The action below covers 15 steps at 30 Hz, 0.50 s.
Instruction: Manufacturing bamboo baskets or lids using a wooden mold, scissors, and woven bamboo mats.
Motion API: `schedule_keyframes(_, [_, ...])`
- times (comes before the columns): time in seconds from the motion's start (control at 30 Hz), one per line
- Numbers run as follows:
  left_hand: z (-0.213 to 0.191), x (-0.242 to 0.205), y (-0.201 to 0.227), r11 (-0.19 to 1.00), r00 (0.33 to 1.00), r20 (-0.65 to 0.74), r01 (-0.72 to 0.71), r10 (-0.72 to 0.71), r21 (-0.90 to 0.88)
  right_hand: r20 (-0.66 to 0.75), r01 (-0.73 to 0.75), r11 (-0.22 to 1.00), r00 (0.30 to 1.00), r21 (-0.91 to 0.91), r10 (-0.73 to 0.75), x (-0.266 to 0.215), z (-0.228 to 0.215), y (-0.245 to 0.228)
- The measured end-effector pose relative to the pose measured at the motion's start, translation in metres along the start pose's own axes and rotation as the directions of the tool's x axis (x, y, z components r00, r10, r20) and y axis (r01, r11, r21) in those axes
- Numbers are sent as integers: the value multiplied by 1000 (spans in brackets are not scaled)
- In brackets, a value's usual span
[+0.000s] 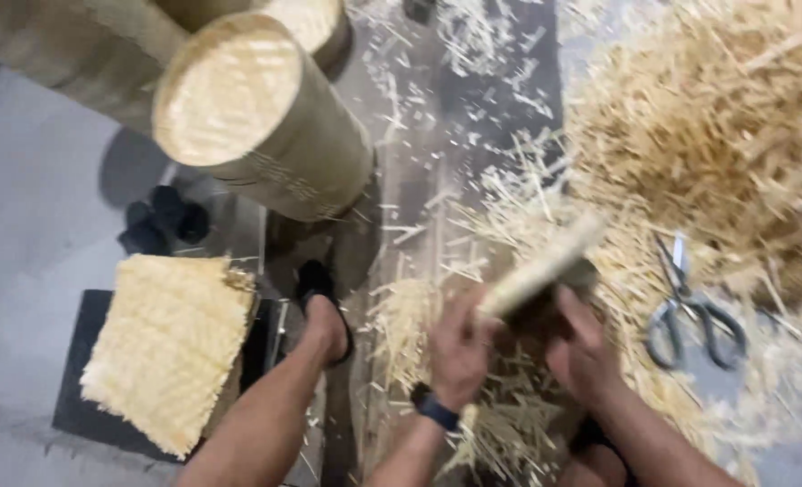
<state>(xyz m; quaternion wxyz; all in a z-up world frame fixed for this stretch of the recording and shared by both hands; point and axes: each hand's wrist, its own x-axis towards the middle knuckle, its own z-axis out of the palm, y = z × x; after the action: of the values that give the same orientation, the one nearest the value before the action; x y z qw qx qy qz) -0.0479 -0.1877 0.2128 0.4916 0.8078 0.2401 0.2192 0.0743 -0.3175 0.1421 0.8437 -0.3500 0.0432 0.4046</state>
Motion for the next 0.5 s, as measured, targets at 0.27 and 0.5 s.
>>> schedule_keyframes(0.27, [3,36,2,923,960,233,-225,155,313,-159,14,997,987,79,-1,-59,20,-43])
schedule_keyframes(0.5, [-95,127,-72,985,975,-224,32,6,168,-363,-94,995,927,15,93,-93,-22,4])
